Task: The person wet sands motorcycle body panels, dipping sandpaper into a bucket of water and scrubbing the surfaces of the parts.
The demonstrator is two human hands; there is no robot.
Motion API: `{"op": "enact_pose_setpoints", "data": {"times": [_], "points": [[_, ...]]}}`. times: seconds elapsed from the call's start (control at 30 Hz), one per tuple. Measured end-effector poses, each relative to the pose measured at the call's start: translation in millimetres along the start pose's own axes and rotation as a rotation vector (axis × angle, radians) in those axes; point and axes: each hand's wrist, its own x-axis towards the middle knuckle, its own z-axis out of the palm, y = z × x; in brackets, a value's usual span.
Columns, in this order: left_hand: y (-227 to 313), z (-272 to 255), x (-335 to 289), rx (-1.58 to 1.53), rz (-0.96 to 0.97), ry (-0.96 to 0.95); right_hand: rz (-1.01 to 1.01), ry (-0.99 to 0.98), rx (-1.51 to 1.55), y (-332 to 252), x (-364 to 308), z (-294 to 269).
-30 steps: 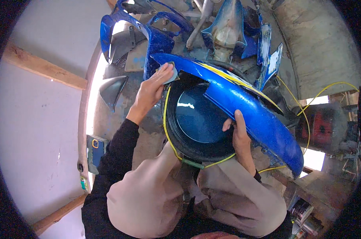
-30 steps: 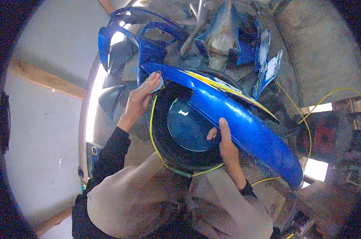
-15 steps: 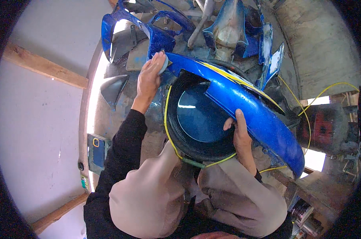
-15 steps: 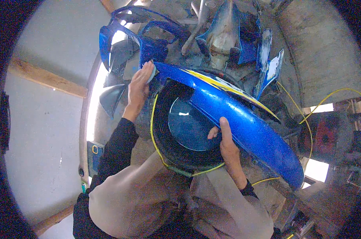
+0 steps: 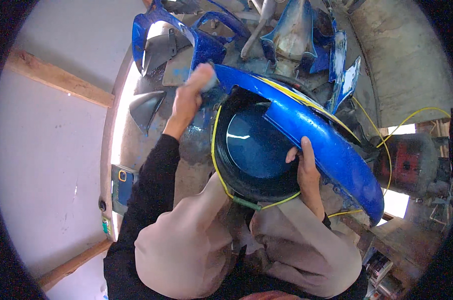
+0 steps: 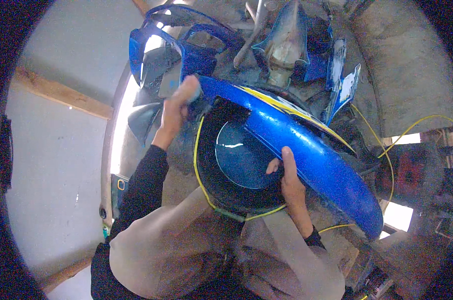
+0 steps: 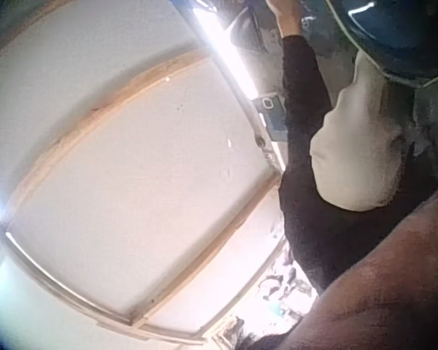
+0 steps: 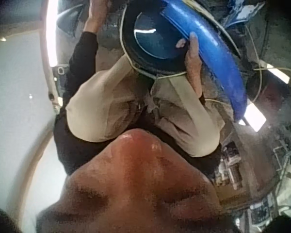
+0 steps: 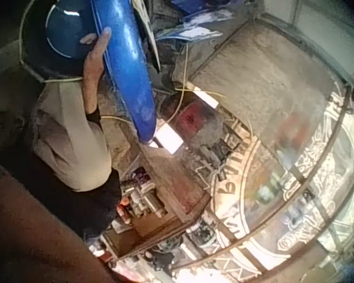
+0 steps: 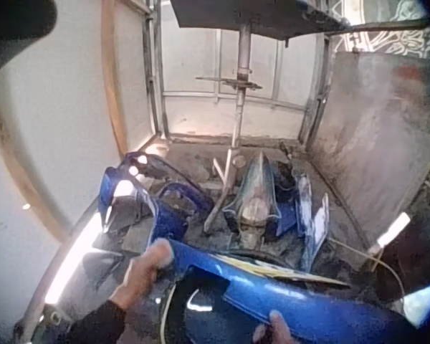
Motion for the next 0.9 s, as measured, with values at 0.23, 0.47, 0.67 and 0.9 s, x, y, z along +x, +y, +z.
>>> {"op": "enact_pose_setpoints", "data": {"times": [0.23, 0.47, 0.67, 0.9], "points": [[3.8, 5.5, 3.8, 0.037, 0.361, -0.066, 0.044, 0.018, 0.008, 0.9, 0.1, 2.7], [16.1, 0.4, 6.8, 0.084, 0.501, -0.200, 0.018, 0.027, 0.020, 4.8, 0.3, 0.9], [2.6, -0.6, 6.3, 0.067, 0.411, -0.070, 0.027, 0.010, 0.014, 3.2, 1.8, 3.1], [-17.2, -9.3, 10.4, 0.165, 0.389, -0.158, 0.086, -0.020, -0.102, -7.6, -0.7, 2.1]]}}
